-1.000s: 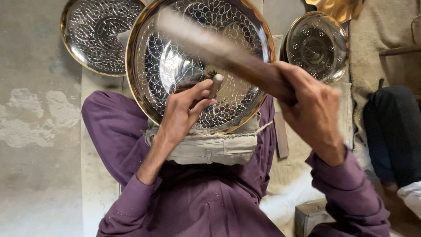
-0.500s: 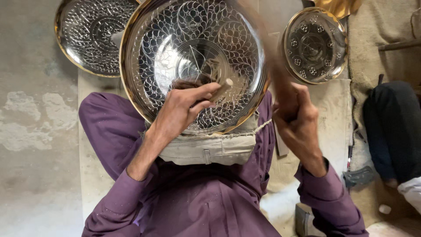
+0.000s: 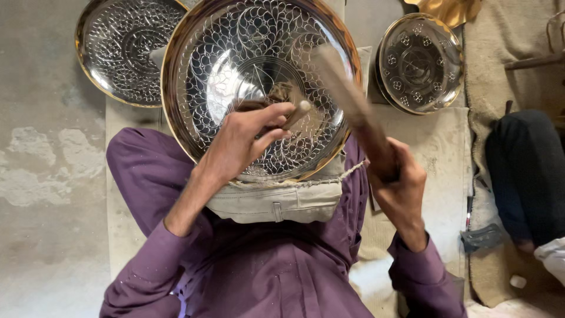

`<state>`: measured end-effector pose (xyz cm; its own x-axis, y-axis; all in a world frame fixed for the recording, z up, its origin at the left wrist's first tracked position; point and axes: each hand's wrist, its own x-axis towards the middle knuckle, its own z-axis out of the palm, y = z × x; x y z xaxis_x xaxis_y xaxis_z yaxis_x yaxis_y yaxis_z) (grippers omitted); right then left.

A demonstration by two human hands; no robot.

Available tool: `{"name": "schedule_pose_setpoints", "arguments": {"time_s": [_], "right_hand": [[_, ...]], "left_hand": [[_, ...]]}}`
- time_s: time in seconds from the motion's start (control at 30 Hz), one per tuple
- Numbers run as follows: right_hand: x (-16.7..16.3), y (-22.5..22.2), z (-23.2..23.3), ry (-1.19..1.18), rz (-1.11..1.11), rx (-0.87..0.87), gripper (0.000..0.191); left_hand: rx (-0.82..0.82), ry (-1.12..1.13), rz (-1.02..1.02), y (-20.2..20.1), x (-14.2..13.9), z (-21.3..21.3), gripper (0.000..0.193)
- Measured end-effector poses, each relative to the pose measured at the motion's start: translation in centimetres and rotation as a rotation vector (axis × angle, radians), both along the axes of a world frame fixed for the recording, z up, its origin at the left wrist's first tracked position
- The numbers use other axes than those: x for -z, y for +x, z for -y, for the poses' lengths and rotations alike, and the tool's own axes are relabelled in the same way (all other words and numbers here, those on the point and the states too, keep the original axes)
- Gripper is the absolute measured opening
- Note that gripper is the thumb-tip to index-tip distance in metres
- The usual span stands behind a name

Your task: The person sits on the floor with a decorative metal plate resting on a lap cushion, holds a punch against the plate's engraved pattern, and strikes the punch with a wooden mallet to emboss the design, repositioning the punch repeatedly across the plate surface.

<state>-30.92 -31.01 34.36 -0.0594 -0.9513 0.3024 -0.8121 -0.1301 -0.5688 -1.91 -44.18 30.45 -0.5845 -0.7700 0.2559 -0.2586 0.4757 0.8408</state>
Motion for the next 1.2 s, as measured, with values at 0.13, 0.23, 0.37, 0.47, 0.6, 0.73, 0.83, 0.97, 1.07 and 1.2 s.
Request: {"name": "schedule_pose_setpoints", "arguments": {"time_s": [0.13, 0.23, 0.37, 0.47, 0.6, 0.73, 0.83, 0.97, 1.07, 1.2], "right_hand": [[1.0, -0.3, -1.4, 0.086, 0.219, 0.082, 0.05], [2.5, -0.5, -2.1, 0.049, 0.044, 0.066, 0.033], [4.8, -0.5, -2.9, 0.006, 0.061, 0.095, 0.033], [6.2, -0.4, -3.7, 0.003, 0.095, 0.134, 0.033], [7.7, -0.1, -4.7, 0.025, 0.322, 0.284, 0.031], [8.4, -0.2, -5.4, -0.022, 0.279, 0.137, 0.033], [8.8, 0.0, -5.6, -0.07, 0.196, 0.195, 0.034], [9.0, 0.7, -5.3, -0.001, 0.223, 0.18, 0.029], [8.8, 1.0, -4.9, -0.104, 0.278, 0.14, 0.03], [8.2, 0.6, -4.1, 0.134, 0.011, 0.16, 0.037]], "left_hand": [[0.131, -0.023, 0.055, -0.9, -0.2, 1.1, 0.045], [0.259, -0.035, 0.039, -1.3, -0.2, 2.0, 0.047], [0.338, -0.052, 0.208, -1.9, -0.2, 2.3, 0.046], [0.371, -0.062, 0.271, -2.4, -0.3, 2.5, 0.049], [0.398, -0.08, 0.37, -2.6, -0.8, 2.7, 0.048], [0.432, -0.051, 0.45, -2.8, -1.8, 2.8, 0.044], [0.445, -0.152, 0.482, -2.9, -2.1, 2.5, 0.045], [0.413, -0.271, 0.528, -2.3, -1.7, 2.0, 0.048], [0.331, -0.321, 0.411, -2.0, -0.8, 1.7, 0.059], [0.194, -0.328, 0.326, -0.8, 0.7, 1.1, 0.06]]}}
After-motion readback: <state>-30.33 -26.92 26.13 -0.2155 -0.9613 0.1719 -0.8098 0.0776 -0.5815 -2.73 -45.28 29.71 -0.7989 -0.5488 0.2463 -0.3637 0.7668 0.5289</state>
